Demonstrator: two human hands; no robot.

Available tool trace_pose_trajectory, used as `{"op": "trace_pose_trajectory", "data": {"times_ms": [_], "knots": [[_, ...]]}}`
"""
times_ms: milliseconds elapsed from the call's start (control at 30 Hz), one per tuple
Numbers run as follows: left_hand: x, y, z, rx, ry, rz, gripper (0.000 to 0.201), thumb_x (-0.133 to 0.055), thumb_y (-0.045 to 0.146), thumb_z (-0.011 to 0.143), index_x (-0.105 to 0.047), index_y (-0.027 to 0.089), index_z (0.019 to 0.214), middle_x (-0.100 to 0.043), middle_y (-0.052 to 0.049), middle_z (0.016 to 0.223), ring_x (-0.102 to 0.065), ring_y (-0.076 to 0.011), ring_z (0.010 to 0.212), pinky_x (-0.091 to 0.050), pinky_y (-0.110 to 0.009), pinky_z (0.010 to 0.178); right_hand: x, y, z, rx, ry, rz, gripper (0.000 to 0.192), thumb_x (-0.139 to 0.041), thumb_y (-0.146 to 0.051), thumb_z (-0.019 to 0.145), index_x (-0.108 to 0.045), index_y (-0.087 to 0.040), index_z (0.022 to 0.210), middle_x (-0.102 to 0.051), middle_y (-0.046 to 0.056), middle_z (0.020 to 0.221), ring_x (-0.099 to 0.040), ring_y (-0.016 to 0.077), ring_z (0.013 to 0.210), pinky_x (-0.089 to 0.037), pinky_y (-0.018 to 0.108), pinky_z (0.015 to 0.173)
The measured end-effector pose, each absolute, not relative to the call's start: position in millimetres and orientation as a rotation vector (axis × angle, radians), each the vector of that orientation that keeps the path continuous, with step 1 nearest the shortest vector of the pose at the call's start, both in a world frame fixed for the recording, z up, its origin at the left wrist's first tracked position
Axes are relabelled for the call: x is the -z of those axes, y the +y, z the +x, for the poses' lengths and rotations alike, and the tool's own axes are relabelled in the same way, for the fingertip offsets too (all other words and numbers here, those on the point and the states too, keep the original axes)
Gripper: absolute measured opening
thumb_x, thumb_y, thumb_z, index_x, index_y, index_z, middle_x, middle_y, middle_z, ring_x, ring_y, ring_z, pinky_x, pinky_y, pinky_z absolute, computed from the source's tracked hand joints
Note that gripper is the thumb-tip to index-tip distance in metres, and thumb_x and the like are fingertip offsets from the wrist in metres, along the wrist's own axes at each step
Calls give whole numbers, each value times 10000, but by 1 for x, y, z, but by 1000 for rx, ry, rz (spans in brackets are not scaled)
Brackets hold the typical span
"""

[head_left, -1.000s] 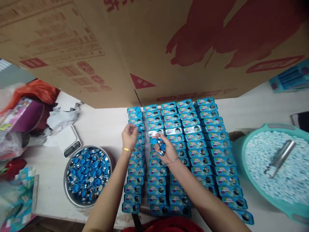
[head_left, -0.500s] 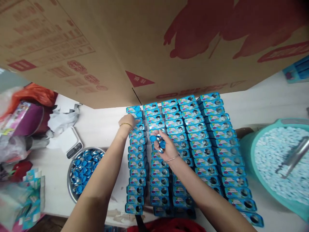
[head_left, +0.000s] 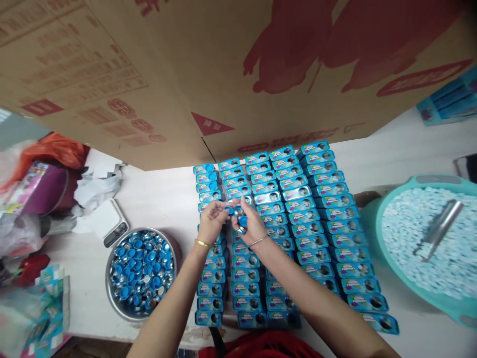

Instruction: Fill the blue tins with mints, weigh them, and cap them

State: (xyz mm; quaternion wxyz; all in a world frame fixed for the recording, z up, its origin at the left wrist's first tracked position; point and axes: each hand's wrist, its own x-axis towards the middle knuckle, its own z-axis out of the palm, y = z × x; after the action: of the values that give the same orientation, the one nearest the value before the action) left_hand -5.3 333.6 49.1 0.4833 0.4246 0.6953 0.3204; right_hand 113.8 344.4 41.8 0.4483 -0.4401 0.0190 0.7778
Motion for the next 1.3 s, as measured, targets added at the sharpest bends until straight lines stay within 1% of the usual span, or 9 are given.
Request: {"op": "trace_pose_trajectory", "data": {"times_ms": [133, 233, 533, 700, 800, 900, 967, 1133, 1300], "knots": [[-40, 366, -25, -575, 2061, 1284, 126, -510, 314, 785, -526, 188, 778, -592, -4, 709, -567, -125, 651, -469, -241, 643, -39, 345, 121, -1893, -33, -1160, 451, -663, -575, 712, -634, -146, 849, -675, 26, 720, -489, 62, 376, -343, 188, 314], [-35, 391, -37, -312, 2172, 1385, 66, -564, 243, 744, -523, 198, 718, -600, -19, 724, -584, -165, 744, -449, -276, 721, -38, 344, 128, -1953, -45, -1121, 424, -663, -557, 713, -635, -151, 831, -657, 9, 660, -477, 68, 366, -333, 193, 312], [-33, 434, -47, 394, 2195, 1359, 318, -769, 390, 581, -538, 178, 530, -650, -122, 725, -630, -313, 850, -445, -359, 746, -35, 334, 128, -2122, -153, -1072, 462, -664, -579, 710, -652, -146, 871, -621, -1, 647, -489, 78, 376, -322, 194, 309], [-52, 413, -36, 298, 2176, 1487, 238, -656, 408, 732, -639, 172, 760, -658, -126, 844, -615, -285, 900, -445, -347, 765, -38, 331, 129, -2212, -101, -1121, 472, -653, -584, 726, -647, -130, 854, -605, -6, 600, -481, 77, 353, -324, 188, 294], [-61, 368, -20, -121, 1854, 1673, 274, -587, 390, 792, -625, 211, 996, -644, -62, 888, -594, -201, 866, -456, -290, 760, -40, 327, 128, -2201, -75, -1177, 463, -635, -597, 736, -632, -137, 789, -592, -13, 556, -474, 79, 339, -322, 187, 285], [-61, 326, -9, -521, 1534, 1757, 185, -602, 297, 761, -641, 211, 920, -612, -55, 879, -563, -187, 855, -454, -298, 788, -40, 321, 122, -2202, -129, -1243, 476, -610, -613, 745, -591, -145, 662, -511, -33, 440, -447, 85, 307, -318, 196, 279], [-57, 314, -9, -622, 1629, 1704, 105, -556, 261, 778, -633, 198, 814, -603, -53, 839, -557, -180, 832, -449, -298, 792, -41, 316, 118, -2230, -168, -1265, 470, -611, -610, 742, -577, -151, 648, -505, -33, 432, -449, 90, 307, -318, 200, 278], [-45, 341, -32, -174, 2165, 1362, 151, -532, 320, 799, -608, 191, 815, -630, -10, 750, -568, -139, 704, -433, -239, 669, -42, 309, 121, -2338, -82, -1073, 344, -549, -469, 812, -615, -149, 916, -634, 14, 667, -540, 113, 442, -341, 203, 305], [-38, 379, -45, 161, 2207, 1299, 188, -680, 358, 677, -607, 186, 650, -667, -81, 775, -622, -241, 796, -433, -312, 701, -41, 307, 132, -2338, -119, -979, 360, -587, -469, 812, -597, -164, 1002, -589, -8, 667, -511, 98, 463, -332, 186, 322]]}}
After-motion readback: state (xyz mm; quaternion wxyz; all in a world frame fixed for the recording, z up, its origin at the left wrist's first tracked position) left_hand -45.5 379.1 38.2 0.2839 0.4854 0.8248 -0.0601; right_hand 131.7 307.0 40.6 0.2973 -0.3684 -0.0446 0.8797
